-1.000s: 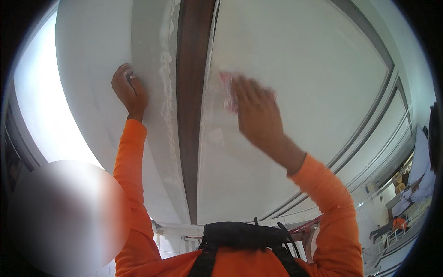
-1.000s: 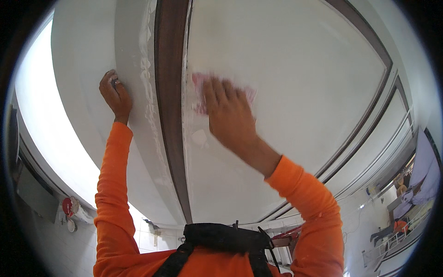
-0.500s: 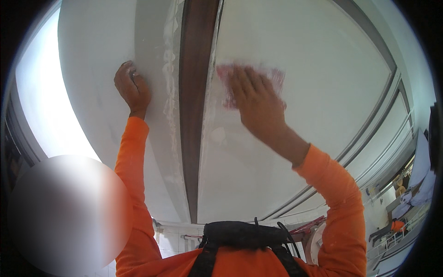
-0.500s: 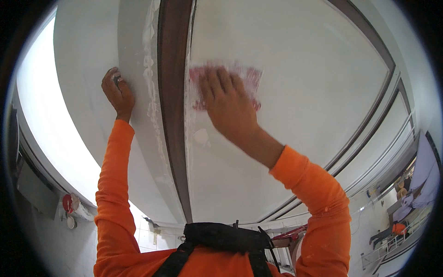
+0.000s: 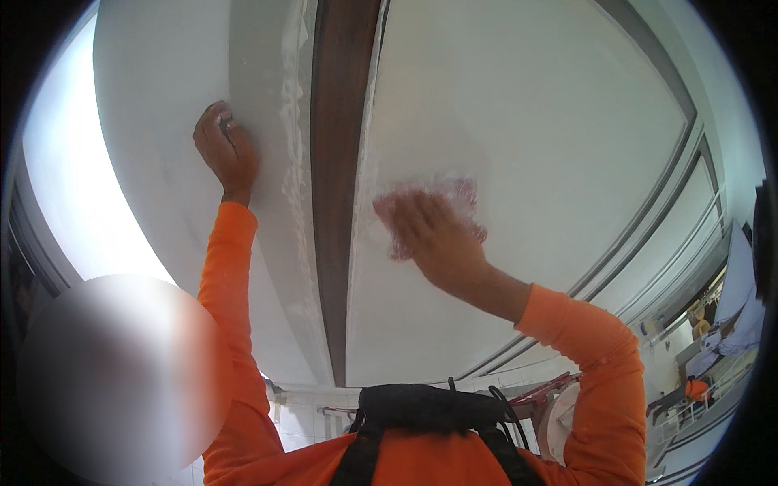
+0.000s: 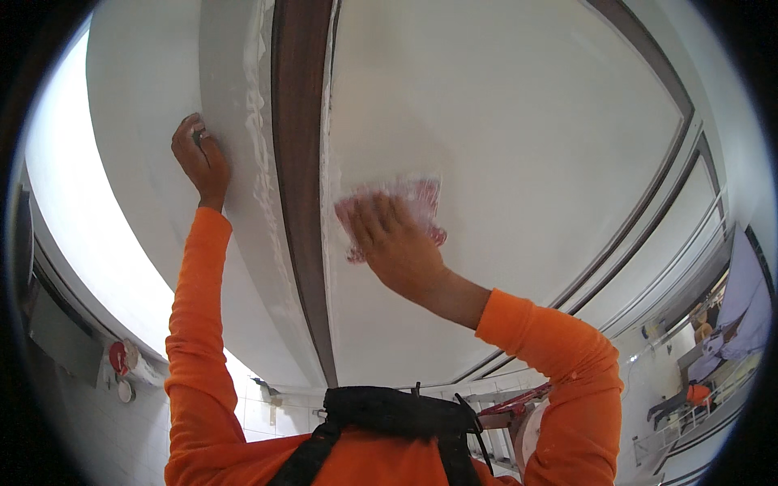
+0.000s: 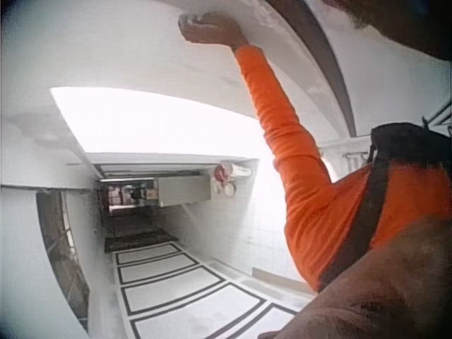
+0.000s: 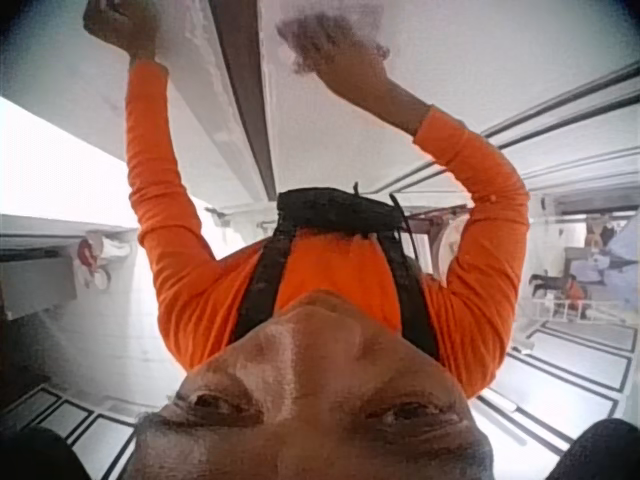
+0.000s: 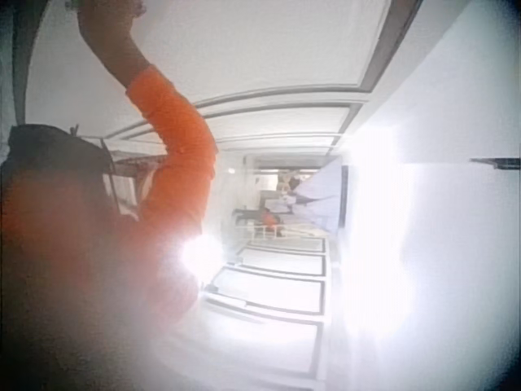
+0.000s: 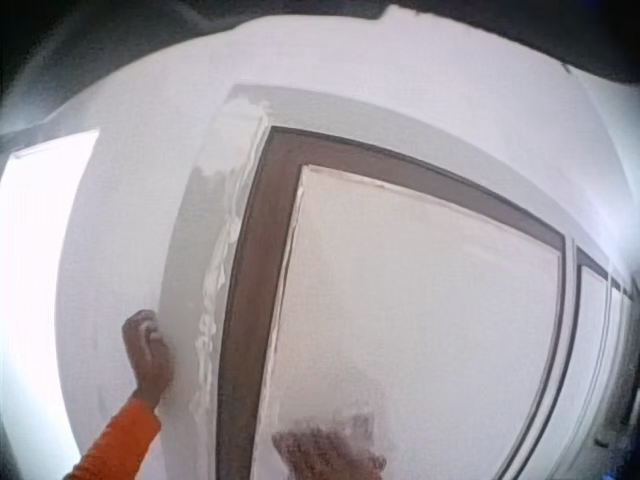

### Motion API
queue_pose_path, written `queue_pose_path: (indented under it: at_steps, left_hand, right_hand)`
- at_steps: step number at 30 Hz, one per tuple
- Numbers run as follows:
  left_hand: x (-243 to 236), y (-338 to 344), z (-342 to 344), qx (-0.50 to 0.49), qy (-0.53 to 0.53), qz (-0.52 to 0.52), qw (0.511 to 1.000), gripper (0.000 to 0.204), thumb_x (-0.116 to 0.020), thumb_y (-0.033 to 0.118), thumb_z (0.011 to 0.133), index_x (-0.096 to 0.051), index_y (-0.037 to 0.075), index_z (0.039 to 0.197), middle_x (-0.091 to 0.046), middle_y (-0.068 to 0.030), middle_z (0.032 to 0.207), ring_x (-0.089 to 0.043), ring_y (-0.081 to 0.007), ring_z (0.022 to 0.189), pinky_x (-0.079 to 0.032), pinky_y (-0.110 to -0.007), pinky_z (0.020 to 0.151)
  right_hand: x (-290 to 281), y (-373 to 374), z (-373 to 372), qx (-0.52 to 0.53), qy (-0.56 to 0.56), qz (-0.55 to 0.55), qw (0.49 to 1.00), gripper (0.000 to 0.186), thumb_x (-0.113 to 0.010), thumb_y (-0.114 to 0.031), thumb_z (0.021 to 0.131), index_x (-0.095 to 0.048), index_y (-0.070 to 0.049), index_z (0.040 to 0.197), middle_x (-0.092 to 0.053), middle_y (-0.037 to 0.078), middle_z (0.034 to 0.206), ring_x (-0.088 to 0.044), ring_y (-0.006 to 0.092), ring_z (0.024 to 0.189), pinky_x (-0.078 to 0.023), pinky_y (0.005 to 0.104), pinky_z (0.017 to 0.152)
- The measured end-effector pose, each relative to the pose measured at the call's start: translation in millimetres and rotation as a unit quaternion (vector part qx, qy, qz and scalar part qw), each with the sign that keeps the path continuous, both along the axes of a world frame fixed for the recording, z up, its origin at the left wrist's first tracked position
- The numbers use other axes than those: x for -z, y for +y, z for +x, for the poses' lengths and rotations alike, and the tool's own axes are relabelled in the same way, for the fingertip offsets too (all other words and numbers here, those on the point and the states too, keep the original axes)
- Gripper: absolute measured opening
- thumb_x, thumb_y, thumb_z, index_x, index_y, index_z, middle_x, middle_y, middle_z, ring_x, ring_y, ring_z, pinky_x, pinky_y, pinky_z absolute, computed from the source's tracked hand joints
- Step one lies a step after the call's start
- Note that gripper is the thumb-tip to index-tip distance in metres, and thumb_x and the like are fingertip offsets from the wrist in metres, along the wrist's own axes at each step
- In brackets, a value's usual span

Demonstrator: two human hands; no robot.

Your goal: The person applies plaster to the edges of wall panels using a putty knife, smoothing the material with a cloth and their hands, and occasionally reloading the knife from a bucket.

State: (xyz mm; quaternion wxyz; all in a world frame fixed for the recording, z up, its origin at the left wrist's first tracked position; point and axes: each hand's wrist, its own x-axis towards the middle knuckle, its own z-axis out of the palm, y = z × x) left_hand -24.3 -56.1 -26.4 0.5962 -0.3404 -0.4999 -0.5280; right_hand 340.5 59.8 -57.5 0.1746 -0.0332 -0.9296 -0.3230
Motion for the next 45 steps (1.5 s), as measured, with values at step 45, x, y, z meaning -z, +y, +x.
queue_pose_path:
  at_steps: [45]
  left_hand:
    - [0,1,1,-0.003,0.005,-0.012,1.0,0.03,-0.046,0.011,0.091,-0.055,0.004,0.119,-0.058,-0.0133,0.126,-0.048,-0.0327,0.119,-0.034,-0.045,0.107]
  right_hand:
    - [-111,29,-27,-0.014,0.265,0.157,0.951,0.055,-0.055,-0.016,0.091,-0.046,0.0,0.143,-0.046,0.015,0.149,-0.044,0.0305,0.138,-0.031,0.0523,0.115]
